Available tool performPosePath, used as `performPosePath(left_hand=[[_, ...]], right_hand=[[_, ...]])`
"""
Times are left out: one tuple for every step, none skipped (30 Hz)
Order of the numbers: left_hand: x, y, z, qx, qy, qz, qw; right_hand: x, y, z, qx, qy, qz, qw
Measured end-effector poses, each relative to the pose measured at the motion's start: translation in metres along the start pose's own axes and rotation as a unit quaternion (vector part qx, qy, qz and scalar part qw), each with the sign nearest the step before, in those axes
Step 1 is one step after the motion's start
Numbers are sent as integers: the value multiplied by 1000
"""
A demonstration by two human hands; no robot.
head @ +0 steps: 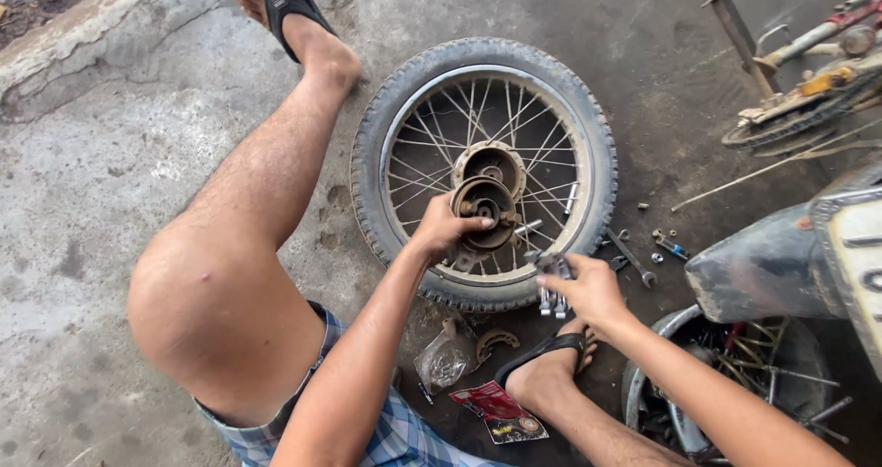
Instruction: The person sits on the ground and assembles a motorcycle brake assembly. They use pliers to manipulate brake shoes and springs, then fit the shoes into the brake drum and secure them with a spring. The person tests the fit by placing the drum over the wheel hub.
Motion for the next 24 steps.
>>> performPosePath(left_hand=[[-4, -9, 4, -6, 1, -1, 1000], [-13, -8, -4, -8, -5, 0, 1000], [-18, -2, -11, -37, 11, -57, 998], [-22, 4, -19, -65, 27, -114, 991], [-29, 6, -24, -67, 21, -113, 991], [-32, 10, -30, -82, 30, -136, 987], [-35, 13, -35, -96, 39, -158, 982], [-41, 18, -39, -97, 33, -157, 982], [-45, 26, -43, -115, 23, -157, 981], [-49, 35, -48, -133, 14, -157, 979], [-48, 34, -48, -135, 13, -157, 978], [-49, 33, -48, -137, 3, -159, 978], [-51, 30, -49, -137, -8, -162, 977], [-50, 30, -48, -137, -9, -163, 977], [-52, 33, -49, -151, -23, -156, 976], [-53, 35, -49, -164, -37, -150, 974], [-52, 36, -49, -164, -39, -151, 974], [-54, 38, -50, -169, -56, -152, 972], [-55, 40, -51, -174, -72, -153, 970], [-54, 38, -51, -174, -71, -154, 970], [-56, 38, -51, -174, -87, -162, 967], [-57, 38, -50, -174, -102, -170, 965], [-57, 38, -51, -174, -102, -171, 965], [-60, 40, -53, -176, -123, -166, 963]], right_hand=[[11, 8, -1, -48, 31, 62, 996], [11, 7, 1, -50, 37, 64, 996], [13, 9, 4, -68, 58, 122, 988], [15, 11, 6, -86, 79, 179, 977], [11, 14, 11, -86, 85, 181, 976], [8, 21, 14, -114, 109, 198, 967], [5, 30, 18, -142, 132, 215, 957], [0, 28, 18, -142, 138, 217, 956], [-5, 29, 18, -167, 147, 227, 948], [-11, 29, 17, -192, 157, 237, 939], [-10, 25, 17, -190, 158, 237, 940], [-11, 22, 16, -196, 165, 270, 928], [-12, 21, 14, -204, 171, 301, 916], [-13, 22, 15, -203, 172, 301, 916], [-14, 23, 16, -203, 178, 298, 916], [-14, 24, 17, -203, 183, 295, 916], [-12, 21, 17, -203, 185, 294, 915], [-12, 19, 17, -200, 181, 336, 902], [-13, 16, 17, -196, 175, 377, 888], [-11, 13, 15, -196, 176, 375, 889], [-9, 9, 15, -195, 171, 395, 881], [-8, 5, 14, -194, 167, 414, 874], [-8, 4, 15, -194, 167, 413, 874], [-8, 4, 15, -197, 166, 427, 867]])
Point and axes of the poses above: each hand's wrist, its own z-axis towards the middle knuckle, its own x-axis out of the back of the hand, y = z × x, the point moved 9 cm from there along z, towards the middle knuckle, and after that the axes turned 1 degree about -z, right-handed, at the moved point
